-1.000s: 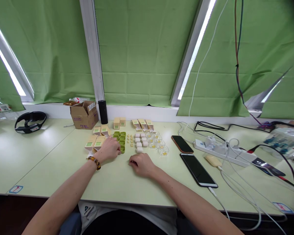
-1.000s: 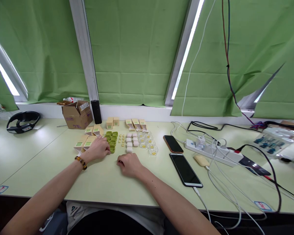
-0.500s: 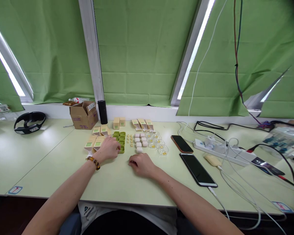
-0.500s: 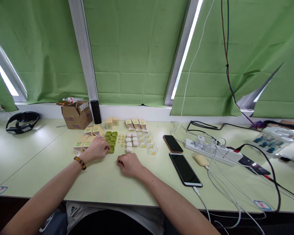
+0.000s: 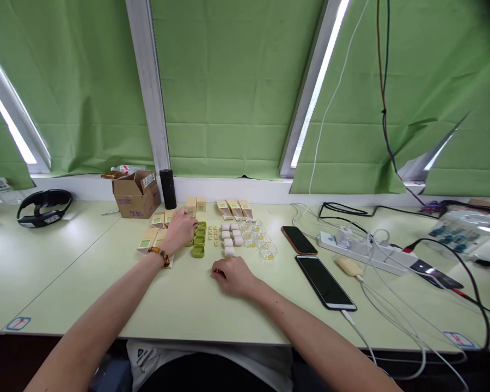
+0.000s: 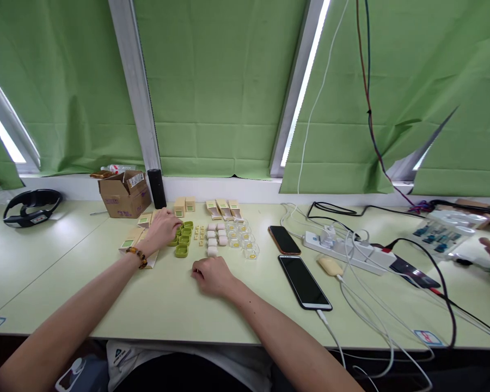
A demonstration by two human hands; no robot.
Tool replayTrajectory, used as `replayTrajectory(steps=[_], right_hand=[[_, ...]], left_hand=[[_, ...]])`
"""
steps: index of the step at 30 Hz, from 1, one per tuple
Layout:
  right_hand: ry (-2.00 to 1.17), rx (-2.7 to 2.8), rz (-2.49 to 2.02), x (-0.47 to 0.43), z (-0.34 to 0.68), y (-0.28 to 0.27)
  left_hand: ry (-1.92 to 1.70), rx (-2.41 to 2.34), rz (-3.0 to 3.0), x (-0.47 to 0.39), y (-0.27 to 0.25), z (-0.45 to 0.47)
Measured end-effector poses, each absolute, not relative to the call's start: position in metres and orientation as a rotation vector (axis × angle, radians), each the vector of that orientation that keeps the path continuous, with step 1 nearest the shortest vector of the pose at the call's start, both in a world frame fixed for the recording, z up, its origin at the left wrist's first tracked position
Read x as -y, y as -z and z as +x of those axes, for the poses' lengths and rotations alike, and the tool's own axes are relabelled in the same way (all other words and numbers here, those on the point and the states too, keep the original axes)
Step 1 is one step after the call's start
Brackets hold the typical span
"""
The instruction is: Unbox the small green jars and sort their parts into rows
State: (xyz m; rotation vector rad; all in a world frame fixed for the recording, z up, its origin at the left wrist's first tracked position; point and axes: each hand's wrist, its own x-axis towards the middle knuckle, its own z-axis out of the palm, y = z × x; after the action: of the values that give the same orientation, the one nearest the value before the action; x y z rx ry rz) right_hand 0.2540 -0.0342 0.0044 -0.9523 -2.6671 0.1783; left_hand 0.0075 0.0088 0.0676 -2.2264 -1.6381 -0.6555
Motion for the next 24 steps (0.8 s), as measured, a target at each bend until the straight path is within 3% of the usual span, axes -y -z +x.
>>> replayTrajectory(steps=[11,24], right_hand=[[-0.183,2.682,-0.966,0.035,0.254,-0.005],[-0.169,2.699,-0.965,0.037,0.254,-0.010]], left_hand=[[0.294,1.955,-2.201,-0.103,-0.065,0.010],[0.226,1.946,-2.319,-0.115,-0.045,0.024]])
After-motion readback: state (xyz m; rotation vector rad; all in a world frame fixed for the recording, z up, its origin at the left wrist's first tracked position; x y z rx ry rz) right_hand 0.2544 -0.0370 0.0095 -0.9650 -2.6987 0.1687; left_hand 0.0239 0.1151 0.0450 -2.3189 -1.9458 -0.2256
